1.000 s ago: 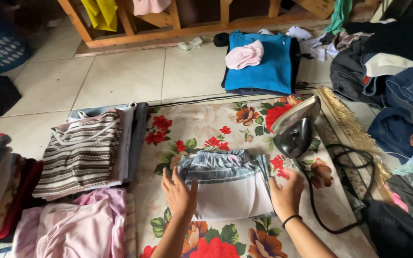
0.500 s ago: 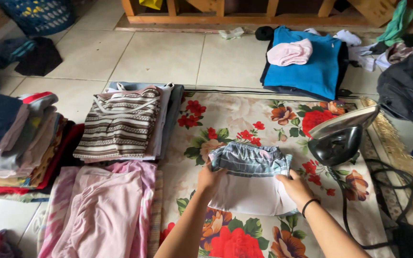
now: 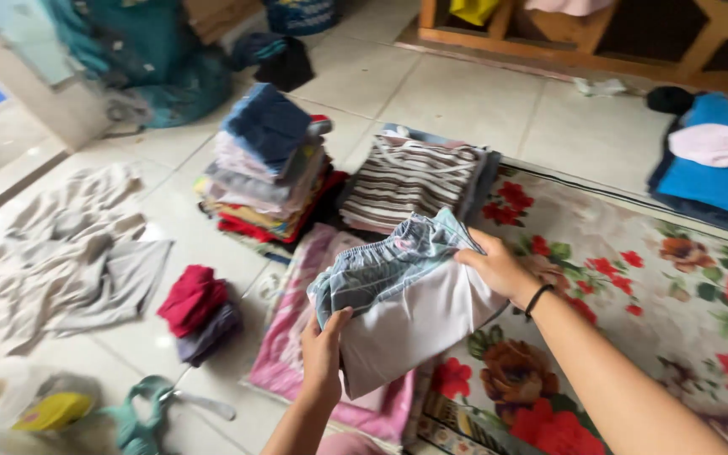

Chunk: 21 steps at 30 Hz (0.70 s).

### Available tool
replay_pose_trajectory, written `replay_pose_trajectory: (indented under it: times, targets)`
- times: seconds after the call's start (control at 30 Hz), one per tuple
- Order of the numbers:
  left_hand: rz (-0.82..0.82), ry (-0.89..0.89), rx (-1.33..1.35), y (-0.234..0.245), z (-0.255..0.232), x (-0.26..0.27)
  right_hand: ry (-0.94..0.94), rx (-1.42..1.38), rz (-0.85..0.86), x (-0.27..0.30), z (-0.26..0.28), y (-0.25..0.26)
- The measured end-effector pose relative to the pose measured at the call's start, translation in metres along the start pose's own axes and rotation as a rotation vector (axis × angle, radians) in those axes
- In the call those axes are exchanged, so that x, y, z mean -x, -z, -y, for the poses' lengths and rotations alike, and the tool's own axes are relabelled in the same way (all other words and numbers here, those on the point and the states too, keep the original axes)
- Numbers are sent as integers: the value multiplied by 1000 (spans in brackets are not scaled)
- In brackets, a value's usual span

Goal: Ironing and folding several pieces of laundry on the floor.

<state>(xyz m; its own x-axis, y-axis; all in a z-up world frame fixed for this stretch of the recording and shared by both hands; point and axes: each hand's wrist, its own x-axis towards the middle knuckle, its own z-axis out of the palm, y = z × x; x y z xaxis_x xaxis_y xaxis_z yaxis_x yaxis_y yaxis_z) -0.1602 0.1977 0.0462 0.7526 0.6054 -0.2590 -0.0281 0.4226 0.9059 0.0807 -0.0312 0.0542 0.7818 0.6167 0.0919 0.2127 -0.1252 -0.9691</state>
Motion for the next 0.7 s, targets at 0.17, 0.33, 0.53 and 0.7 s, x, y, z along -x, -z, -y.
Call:
replay_pose_trajectory:
  times: [0.17,0.33,0.53,0.7]
  targets:
    - [-269,-36,114,57,26,-7,-78,143,216,-94,10,-85]
    - [-237,175,190,83,90,-8,217,509,208,-112,-12,-138]
    - [-77,611,-100,89,54,8,8,693,132,-76,-59,-145]
    - [-161,263,8,102,66,-13,149,737,1,-85,-91,-132]
